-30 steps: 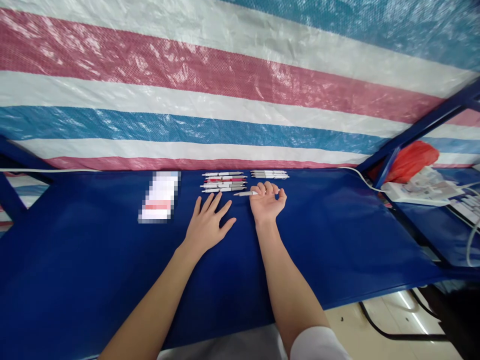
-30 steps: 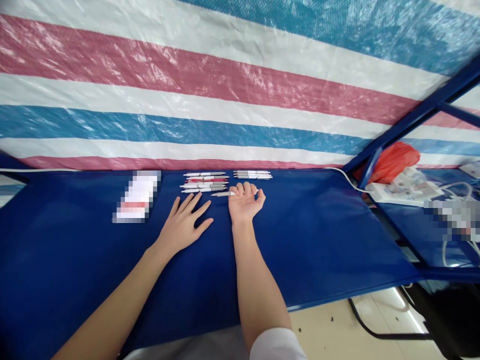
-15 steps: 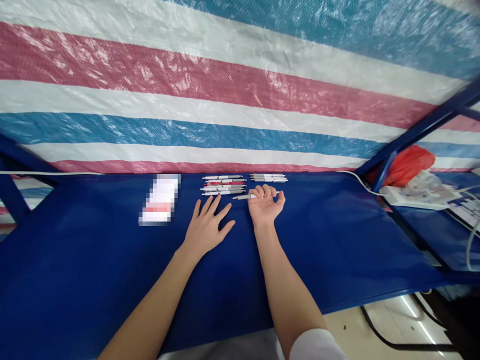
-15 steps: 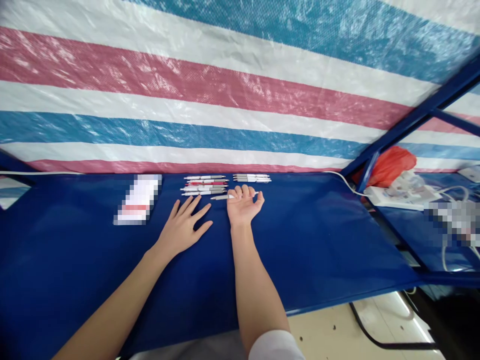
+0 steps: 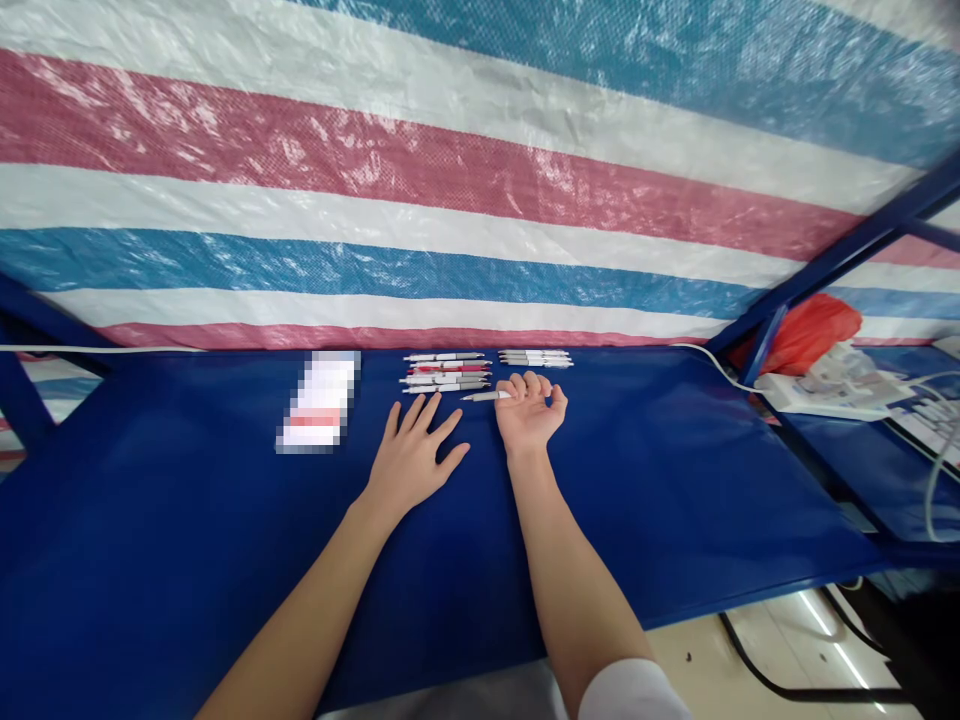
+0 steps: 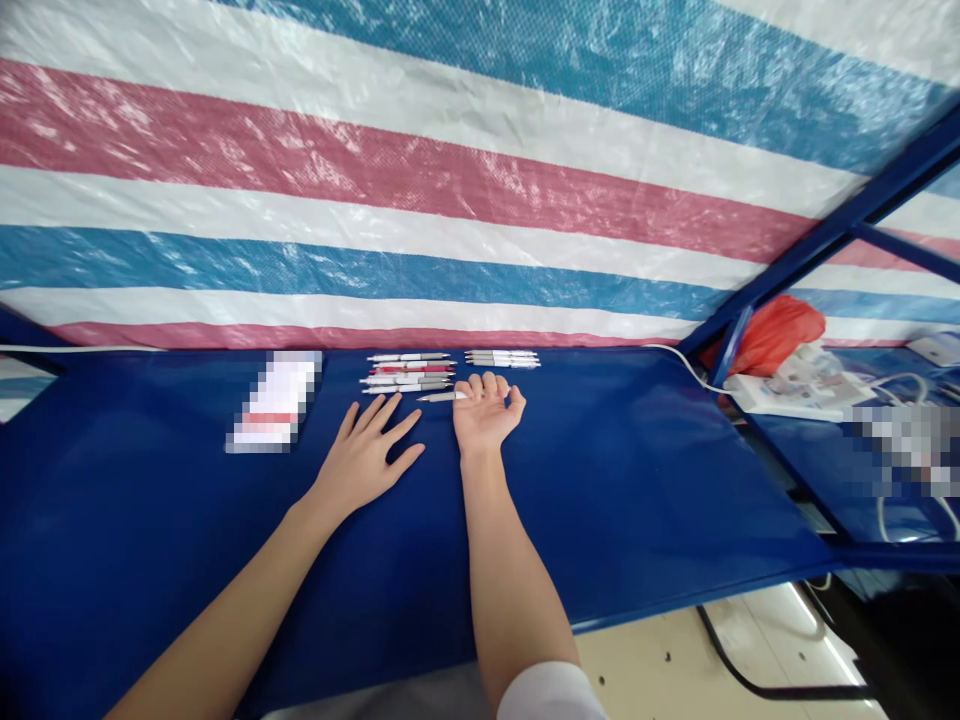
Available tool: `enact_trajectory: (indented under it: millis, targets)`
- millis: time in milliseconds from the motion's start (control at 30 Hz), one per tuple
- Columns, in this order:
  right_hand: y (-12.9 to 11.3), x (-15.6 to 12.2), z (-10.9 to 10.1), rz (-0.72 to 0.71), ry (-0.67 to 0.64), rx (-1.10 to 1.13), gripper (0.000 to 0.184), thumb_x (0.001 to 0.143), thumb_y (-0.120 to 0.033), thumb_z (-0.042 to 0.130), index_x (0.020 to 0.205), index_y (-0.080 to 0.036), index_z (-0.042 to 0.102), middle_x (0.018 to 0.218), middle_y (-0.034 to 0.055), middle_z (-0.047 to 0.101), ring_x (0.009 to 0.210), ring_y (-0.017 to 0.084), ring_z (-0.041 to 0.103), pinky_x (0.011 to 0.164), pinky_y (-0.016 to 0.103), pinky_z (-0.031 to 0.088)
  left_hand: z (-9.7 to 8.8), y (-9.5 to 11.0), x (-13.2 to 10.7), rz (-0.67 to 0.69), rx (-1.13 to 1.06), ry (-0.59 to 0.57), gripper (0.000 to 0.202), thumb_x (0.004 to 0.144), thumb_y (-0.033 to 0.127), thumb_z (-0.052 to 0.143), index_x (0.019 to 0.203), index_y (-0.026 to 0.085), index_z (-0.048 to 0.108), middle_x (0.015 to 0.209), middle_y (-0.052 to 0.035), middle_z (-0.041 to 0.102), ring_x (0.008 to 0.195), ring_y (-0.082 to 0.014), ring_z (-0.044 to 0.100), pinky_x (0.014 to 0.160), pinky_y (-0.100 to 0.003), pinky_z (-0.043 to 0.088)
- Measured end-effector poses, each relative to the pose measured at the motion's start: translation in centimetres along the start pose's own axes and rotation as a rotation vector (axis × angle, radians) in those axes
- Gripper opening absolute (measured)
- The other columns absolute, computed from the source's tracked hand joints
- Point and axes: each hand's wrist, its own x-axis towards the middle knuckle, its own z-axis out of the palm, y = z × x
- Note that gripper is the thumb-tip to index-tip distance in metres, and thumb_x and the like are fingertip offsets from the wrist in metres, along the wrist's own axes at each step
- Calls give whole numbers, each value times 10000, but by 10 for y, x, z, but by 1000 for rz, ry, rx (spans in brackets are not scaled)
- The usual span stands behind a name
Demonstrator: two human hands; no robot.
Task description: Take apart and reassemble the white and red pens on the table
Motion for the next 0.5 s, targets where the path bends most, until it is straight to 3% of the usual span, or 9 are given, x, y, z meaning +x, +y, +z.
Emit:
enact_trajectory:
  millis: [500]
  targets:
    - [1, -4, 2, -10, 14, -32, 290, 772, -355, 494, 612, -223, 292, 556, -79, 259, 498, 100, 305, 505, 258, 366, 0, 1, -1, -11, 1, -8, 489, 894, 490, 488, 1316, 252, 557, 1436, -116, 466, 1342, -334, 396, 1111, -567, 259]
